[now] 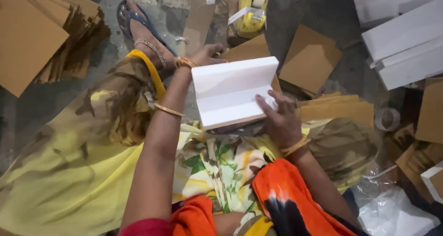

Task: The person sits on the floor and repeatedly tapes small white rectangular boxes using a handheld tape dispenser. They apply tape to the edges of the boxes and then place the finished items into a larger brown cardboard box.

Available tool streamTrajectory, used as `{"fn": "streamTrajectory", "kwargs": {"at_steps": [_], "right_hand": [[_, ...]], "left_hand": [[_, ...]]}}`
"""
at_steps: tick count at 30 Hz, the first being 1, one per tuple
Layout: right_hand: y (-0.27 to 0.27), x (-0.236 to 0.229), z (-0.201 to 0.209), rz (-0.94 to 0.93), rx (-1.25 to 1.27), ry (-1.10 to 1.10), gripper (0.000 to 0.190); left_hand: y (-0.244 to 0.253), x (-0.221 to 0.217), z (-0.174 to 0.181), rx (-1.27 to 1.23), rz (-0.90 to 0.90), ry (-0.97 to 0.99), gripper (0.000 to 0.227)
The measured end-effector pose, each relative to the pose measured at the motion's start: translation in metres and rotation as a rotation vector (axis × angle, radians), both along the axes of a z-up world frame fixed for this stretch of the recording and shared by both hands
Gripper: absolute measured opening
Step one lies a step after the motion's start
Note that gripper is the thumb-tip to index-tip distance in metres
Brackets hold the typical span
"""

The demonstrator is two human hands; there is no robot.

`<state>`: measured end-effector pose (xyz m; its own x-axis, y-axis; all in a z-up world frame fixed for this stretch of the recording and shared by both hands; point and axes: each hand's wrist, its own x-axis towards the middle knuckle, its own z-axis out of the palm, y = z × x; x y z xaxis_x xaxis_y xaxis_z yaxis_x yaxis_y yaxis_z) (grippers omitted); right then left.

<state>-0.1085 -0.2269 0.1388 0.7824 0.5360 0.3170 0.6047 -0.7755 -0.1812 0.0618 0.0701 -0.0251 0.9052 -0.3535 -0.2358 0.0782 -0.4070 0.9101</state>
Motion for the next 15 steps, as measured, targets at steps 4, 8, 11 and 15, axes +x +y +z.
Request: {"fn": "streamTrajectory", "kwargs": {"at_steps": [4,8,11,15], "right_hand": [[0.005,0.008,-0.023,-0.019,-0.254,0.028,0.063],[0.010,0.009,-0.059,-0.104,-0.741,0.039,0.067],[0.014,0.013,-0.085,-0.040,-1.040,0.185,0.046],[0.027,0.040,-0.105,-0.194,-0.917,0.461,0.060]], "left_hand": [[0.002,0.011,0.019,-0.093,-0.110,0.136,0.051],[-0.012,-0.007,0.061,0.045,-0.141,0.161,0.085],[-0.034,-0.031,0.083,0.364,-0.271,-0.110,0.107],[-0.071,-0.070,0.090,0.608,-0.346,-0.368,0.039]]}}
